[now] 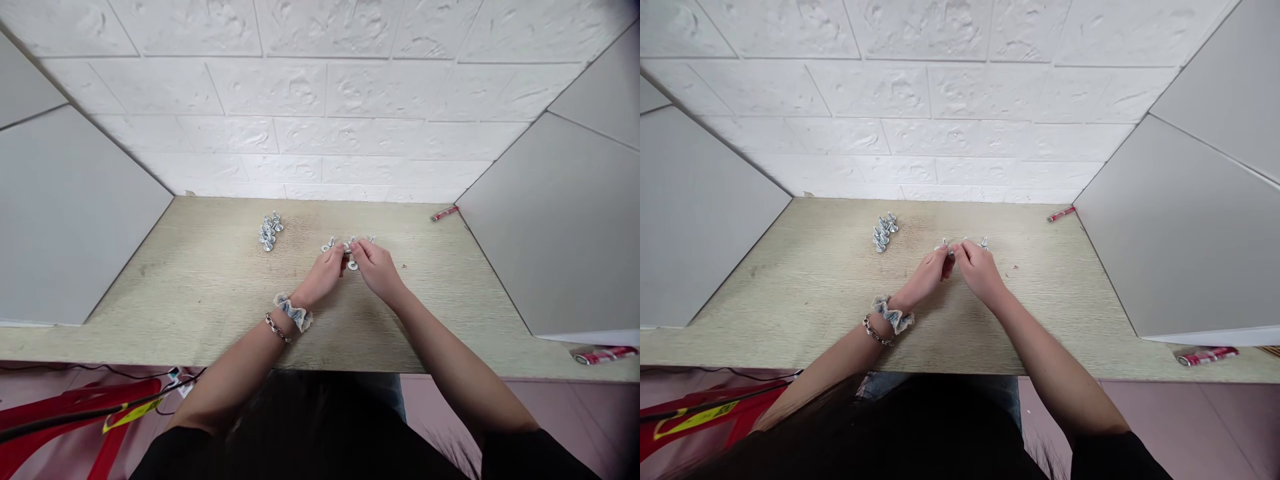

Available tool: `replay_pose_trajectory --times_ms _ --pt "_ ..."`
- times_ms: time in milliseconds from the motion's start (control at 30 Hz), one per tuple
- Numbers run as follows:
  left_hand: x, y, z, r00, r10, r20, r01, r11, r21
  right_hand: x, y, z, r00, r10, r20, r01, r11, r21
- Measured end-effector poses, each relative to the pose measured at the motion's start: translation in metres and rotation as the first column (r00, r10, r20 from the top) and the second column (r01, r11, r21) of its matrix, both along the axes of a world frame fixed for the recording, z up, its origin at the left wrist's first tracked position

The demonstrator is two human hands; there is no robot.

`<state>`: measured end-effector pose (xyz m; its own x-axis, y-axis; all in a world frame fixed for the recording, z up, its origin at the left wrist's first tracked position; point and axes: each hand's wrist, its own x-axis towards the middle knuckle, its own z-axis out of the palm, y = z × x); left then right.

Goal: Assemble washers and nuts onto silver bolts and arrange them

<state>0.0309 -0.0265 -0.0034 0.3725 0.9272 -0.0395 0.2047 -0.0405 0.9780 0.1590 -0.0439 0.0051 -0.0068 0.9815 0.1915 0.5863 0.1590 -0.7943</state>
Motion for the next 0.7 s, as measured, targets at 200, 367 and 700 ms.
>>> replay_pose_trajectory --times_ms 200,367,700 --pt "-0.003 0.004 -0.004 1.0 -0.018 0.009 0.018 1.0 0.004 0.0 0.001 0.0 0.996 0.044 0.072 -0.053 0.991 0.12" --pt "-0.005 0.006 -0.004 1.0 -0.003 -0.018 0.003 1.0 -0.006 0.001 0.002 -0.002 0.988 0.078 0.134 -0.103 0.976 0.189" --pt "-0.005 0.006 0.007 0.908 0.073 0.412 0.079 0.937 -0.34 0.002 0.001 -0.004 0.989 0.082 0.123 -0.111 0.961 0.253"
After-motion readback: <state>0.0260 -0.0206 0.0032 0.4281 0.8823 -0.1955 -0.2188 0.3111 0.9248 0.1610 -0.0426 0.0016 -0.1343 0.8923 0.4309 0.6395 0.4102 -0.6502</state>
